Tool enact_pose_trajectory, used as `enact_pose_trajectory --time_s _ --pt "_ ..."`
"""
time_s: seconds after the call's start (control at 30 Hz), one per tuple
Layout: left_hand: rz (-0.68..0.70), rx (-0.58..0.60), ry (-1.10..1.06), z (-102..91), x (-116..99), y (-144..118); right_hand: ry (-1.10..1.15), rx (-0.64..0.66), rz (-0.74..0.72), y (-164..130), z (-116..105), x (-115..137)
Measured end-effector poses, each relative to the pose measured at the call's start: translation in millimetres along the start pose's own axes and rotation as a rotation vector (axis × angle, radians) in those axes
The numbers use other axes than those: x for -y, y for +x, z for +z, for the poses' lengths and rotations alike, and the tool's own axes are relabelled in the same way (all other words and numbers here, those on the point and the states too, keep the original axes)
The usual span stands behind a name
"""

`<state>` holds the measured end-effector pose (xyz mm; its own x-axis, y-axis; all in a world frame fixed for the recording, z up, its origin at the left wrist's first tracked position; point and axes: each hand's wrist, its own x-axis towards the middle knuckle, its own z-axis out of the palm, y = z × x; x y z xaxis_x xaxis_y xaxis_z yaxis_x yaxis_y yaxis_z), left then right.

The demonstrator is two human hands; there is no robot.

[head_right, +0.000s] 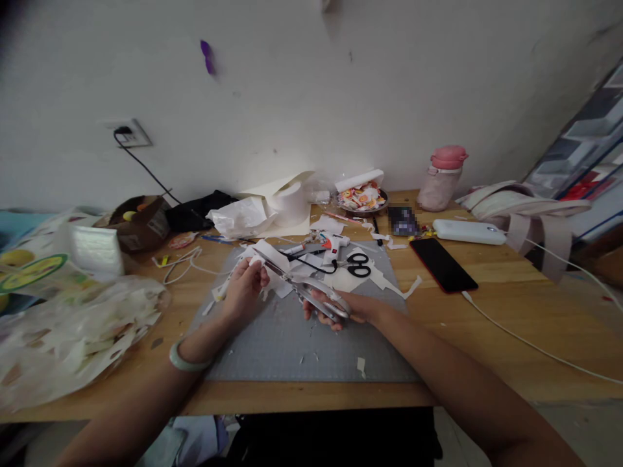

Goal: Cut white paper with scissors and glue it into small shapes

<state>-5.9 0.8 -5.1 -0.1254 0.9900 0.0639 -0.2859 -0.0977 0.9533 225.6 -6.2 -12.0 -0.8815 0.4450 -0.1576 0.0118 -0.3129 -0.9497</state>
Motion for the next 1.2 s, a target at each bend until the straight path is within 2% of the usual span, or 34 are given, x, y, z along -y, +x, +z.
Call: enact_pose_trajectory --time_s 0.67,0.97,1.2 --pt "-0.028 0.043 0.022 -1.3 -1.7 -1.1 -0.052 -0.028 0.015 1.0 1.5 2.0" --pt "-0.010 0.023 0.005 0.2 -2.9 -1.8 0.002 0.087 -0.085 -3.1 -0.3 0.4" --pt "-0.002 0.032 0.055 -0.8 -2.8 -2.6 -0.014 0.096 -0.091 -4.9 0.4 4.1"
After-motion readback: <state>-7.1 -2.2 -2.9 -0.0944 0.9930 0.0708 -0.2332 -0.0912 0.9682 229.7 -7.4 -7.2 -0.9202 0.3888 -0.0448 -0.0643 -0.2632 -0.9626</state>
